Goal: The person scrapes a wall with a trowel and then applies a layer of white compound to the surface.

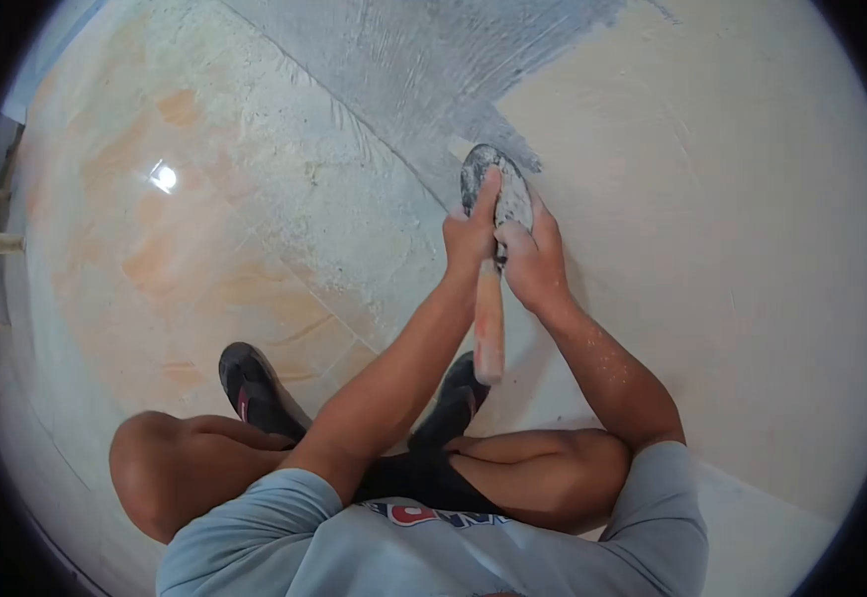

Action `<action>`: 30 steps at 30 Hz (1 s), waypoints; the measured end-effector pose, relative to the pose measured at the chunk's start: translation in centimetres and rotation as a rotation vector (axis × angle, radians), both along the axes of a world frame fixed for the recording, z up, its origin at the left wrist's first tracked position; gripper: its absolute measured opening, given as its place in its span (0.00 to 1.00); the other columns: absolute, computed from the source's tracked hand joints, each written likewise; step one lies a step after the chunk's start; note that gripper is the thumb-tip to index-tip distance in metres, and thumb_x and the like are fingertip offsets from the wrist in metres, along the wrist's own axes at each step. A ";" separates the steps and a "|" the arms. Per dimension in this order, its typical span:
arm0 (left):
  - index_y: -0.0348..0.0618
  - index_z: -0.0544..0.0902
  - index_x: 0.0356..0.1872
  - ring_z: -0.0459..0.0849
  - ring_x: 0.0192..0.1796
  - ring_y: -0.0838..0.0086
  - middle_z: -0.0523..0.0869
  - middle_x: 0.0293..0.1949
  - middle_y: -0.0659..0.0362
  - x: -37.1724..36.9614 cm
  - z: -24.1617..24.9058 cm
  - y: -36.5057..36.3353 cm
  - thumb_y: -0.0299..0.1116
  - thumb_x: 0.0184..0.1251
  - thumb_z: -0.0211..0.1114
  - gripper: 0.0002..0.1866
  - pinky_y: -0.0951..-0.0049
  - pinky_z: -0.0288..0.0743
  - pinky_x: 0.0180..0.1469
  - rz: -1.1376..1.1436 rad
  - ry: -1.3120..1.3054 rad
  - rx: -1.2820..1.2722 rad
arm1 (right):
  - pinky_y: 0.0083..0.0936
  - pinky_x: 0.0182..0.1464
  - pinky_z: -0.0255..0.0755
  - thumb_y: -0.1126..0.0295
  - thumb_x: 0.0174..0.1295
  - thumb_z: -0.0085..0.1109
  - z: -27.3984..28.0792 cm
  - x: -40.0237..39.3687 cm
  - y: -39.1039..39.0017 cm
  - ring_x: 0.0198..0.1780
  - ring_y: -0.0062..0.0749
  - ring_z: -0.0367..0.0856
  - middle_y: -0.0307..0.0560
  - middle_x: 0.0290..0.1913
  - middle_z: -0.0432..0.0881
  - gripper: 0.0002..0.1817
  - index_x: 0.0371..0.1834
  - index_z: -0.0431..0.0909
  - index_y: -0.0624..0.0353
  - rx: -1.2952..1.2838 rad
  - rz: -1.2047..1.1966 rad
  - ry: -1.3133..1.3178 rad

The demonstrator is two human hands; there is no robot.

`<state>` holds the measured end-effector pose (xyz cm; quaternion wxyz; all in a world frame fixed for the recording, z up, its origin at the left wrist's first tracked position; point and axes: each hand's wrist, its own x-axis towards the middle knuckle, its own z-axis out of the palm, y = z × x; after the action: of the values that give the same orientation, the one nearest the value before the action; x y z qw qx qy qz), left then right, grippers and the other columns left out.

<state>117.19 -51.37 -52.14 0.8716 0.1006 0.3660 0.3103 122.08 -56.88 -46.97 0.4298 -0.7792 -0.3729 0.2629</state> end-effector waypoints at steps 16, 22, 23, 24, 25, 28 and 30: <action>0.30 0.87 0.48 0.86 0.35 0.75 0.89 0.38 0.58 -1.2 0.4 0.9 0.50 0.66 0.77 0.28 0.72 0.80 0.37 -0.052 0.073 0.002 | 0.32 0.63 0.74 0.75 0.58 0.47 0.5 -1.8 0.1 0.62 0.43 0.80 0.60 0.61 0.81 0.35 0.74 0.67 0.71 0.044 -0.036 -0.033; 0.28 0.86 0.49 0.84 0.36 0.75 0.88 0.39 0.56 -0.7 1.2 -0.1 0.55 0.66 0.77 0.32 0.72 0.79 0.39 -0.022 0.026 0.015 | 0.34 0.70 0.69 0.76 0.57 0.47 1.5 -1.4 -0.8 0.67 0.44 0.78 0.61 0.63 0.79 0.36 0.74 0.65 0.71 0.106 0.036 0.020; 0.28 0.86 0.50 0.85 0.37 0.75 0.88 0.40 0.56 -0.8 1.3 0.1 0.55 0.65 0.77 0.33 0.71 0.79 0.39 -0.023 0.043 0.008 | 0.34 0.70 0.69 0.75 0.58 0.47 1.7 -1.7 -0.4 0.68 0.45 0.78 0.62 0.63 0.80 0.35 0.73 0.66 0.71 0.112 0.013 0.067; 0.28 0.86 0.50 0.85 0.37 0.75 0.88 0.39 0.56 -0.4 -0.2 0.5 0.55 0.65 0.77 0.33 0.71 0.79 0.39 -0.082 0.112 0.022 | 0.34 0.70 0.69 0.75 0.58 0.47 1.0 -1.3 -0.3 0.68 0.45 0.78 0.62 0.62 0.80 0.35 0.74 0.66 0.72 0.063 0.031 -0.002; 0.28 0.86 0.50 0.85 0.36 0.75 0.88 0.39 0.56 -0.1 -1.9 0.9 0.56 0.64 0.77 0.33 0.71 0.79 0.38 -0.148 0.179 0.034 | 0.34 0.70 0.69 0.75 0.58 0.47 0.3 -0.8 -0.1 0.67 0.45 0.78 0.62 0.62 0.80 0.35 0.74 0.66 0.72 0.011 0.044 -0.072; 0.29 0.86 0.47 0.85 0.35 0.74 0.89 0.37 0.56 0.0 -1.5 1.0 0.57 0.64 0.77 0.33 0.70 0.79 0.37 0.003 -0.013 -0.025 | 0.34 0.69 0.69 0.74 0.59 0.47 0.7 -0.8 0.1 0.67 0.46 0.78 0.62 0.62 0.80 0.35 0.74 0.66 0.72 -0.055 0.032 -0.021; 0.28 0.87 0.48 0.86 0.37 0.74 0.90 0.39 0.55 -1.1 0.7 0.5 0.53 0.66 0.77 0.30 0.71 0.80 0.39 -0.017 0.039 -0.011 | 0.34 0.69 0.70 0.74 0.59 0.47 1.0 -1.1 0.5 0.67 0.46 0.78 0.62 0.63 0.80 0.35 0.74 0.66 0.71 -0.029 0.043 -0.030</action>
<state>116.08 -50.88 -51.42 0.8674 0.1048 0.3837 0.2991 120.97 -56.38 -45.98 0.4072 -0.7809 -0.3921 0.2657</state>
